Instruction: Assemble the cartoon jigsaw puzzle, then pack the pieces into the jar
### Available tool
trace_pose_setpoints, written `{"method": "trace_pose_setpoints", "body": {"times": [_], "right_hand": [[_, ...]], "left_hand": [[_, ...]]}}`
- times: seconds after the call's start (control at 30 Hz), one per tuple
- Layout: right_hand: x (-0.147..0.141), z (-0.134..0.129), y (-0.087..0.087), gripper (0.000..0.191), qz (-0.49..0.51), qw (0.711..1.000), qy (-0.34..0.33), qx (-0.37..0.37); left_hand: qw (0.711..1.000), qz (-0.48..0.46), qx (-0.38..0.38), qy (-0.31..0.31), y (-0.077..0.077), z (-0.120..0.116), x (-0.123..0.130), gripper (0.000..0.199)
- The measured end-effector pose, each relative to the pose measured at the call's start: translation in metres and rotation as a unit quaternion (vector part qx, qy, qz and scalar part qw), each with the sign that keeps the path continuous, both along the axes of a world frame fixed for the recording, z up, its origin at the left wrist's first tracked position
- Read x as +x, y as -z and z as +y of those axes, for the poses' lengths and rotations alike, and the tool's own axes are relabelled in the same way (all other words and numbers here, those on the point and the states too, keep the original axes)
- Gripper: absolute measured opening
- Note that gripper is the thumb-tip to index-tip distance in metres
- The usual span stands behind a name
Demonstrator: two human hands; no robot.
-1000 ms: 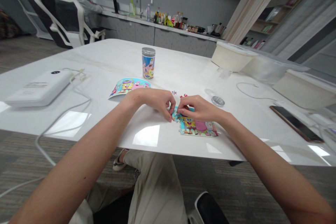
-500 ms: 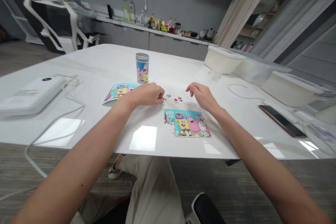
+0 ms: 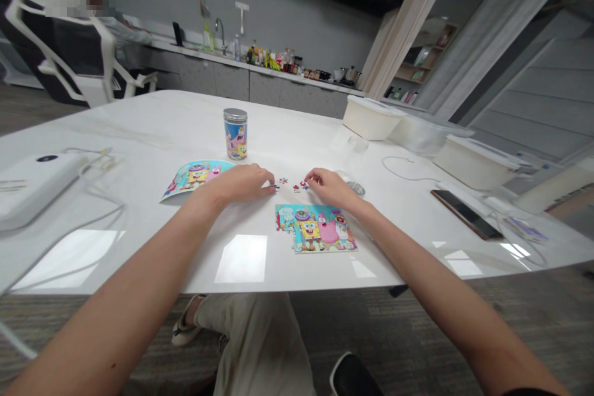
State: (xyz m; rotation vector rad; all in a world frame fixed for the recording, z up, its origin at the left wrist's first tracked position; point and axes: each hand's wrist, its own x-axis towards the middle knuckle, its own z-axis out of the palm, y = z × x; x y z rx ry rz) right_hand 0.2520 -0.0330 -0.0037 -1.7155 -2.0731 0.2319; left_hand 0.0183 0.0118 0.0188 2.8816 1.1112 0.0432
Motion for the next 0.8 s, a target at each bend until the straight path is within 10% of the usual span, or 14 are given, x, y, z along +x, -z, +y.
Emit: {"method": "trace_pose_setpoints", "body": {"times": [0.8], "right_hand": [[0.0032,0.0013,0.0041,0.022,-0.028,0.999,-0.007,-0.019]], "left_hand": [[1.000,-0.012,-0.027,-0.007,-0.0064,-0.0077,0.0019,0.029]]}}
